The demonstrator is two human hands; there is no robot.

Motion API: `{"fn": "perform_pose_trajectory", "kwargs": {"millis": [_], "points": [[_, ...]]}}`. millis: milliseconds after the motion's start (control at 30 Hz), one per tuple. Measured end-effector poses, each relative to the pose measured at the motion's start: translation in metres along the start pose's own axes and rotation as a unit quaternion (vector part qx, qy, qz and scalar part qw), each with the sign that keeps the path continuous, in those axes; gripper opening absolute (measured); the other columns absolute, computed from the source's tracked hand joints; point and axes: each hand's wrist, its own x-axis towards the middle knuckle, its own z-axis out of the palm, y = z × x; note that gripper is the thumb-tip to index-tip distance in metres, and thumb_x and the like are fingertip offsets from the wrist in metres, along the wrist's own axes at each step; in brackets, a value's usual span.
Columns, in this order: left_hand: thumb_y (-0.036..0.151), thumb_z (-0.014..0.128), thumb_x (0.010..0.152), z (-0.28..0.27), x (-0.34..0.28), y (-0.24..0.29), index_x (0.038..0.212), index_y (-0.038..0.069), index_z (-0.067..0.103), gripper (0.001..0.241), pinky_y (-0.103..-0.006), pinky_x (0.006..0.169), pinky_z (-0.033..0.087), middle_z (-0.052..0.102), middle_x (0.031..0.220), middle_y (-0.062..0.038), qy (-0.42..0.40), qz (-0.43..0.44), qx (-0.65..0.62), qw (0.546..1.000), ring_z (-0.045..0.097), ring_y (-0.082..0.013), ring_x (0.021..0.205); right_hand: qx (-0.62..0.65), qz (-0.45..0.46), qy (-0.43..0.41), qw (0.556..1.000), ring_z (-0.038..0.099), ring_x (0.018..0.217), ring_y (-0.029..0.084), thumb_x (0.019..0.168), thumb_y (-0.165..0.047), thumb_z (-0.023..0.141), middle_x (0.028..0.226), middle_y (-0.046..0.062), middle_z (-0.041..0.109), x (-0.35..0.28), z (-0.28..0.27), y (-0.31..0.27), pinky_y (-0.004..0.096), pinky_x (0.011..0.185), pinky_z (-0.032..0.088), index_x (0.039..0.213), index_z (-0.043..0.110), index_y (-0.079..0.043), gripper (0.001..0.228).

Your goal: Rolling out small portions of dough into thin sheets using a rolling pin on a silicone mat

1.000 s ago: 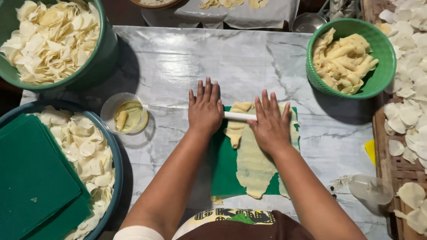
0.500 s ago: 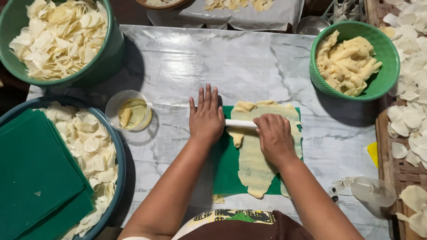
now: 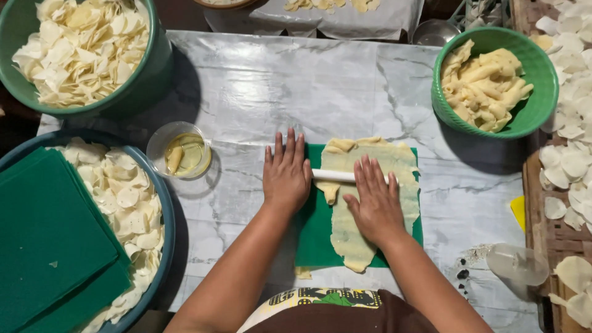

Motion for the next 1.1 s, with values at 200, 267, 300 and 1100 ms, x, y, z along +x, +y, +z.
{"fn": "perform_pose_trajectory", "kwargs": {"millis": [200, 267, 300, 1100], "points": [[0.041, 0.028, 0.106, 0.002, 0.048, -0.001, 0.166, 0.012, 0.016, 0.067, -0.0568, 0.127, 0.000, 0.004, 0.173, -0.012, -0.038, -0.050, -0.018, 0.998, 0.001, -0.0334, 0.160, -0.022, 0.037, 0.003, 0.999, 0.010, 0.159, 0.032, 0.103, -0.064, 0.029, 0.173, 0.016, 0.012, 0.057, -0.005, 0.005, 0.059, 0.125, 0.009, 0.165, 0.017, -0.010, 0.082], [0.039, 0.030, 0.106, -0.004, 0.021, 0.004, 0.165, 0.012, 0.018, 0.066, -0.0572, 0.126, 0.004, 0.008, 0.173, -0.013, -0.028, -0.038, -0.012, 0.999, 0.005, -0.0345, 0.159, -0.007, 0.034, -0.008, 0.999, 0.010, 0.159, 0.031, 0.104, -0.061, 0.031, 0.173, 0.015, 0.011, 0.032, -0.011, -0.003, 0.057, 0.125, 0.009, 0.165, 0.016, -0.011, 0.080], [0.038, 0.033, 0.106, -0.007, 0.008, 0.005, 0.165, 0.013, 0.019, 0.066, -0.0577, 0.125, 0.007, 0.012, 0.173, -0.014, -0.018, -0.027, -0.005, 0.999, 0.008, -0.0355, 0.158, 0.008, 0.029, -0.019, 0.999, 0.010, 0.158, 0.030, 0.104, -0.058, 0.033, 0.173, 0.014, 0.010, 0.021, -0.014, -0.007, 0.055, 0.125, 0.009, 0.165, 0.015, -0.011, 0.078], [0.040, 0.027, 0.107, -0.028, 0.027, 0.001, 0.166, 0.010, 0.011, 0.068, -0.0570, 0.127, -0.004, 0.002, 0.174, -0.014, -0.084, -0.051, -0.018, 0.995, -0.002, -0.0323, 0.160, 0.012, 0.099, -0.035, 0.994, 0.006, 0.160, 0.034, 0.108, -0.053, 0.027, 0.171, 0.024, 0.009, 0.050, -0.035, -0.020, 0.062, 0.123, 0.006, 0.163, 0.022, -0.008, 0.072]]}}
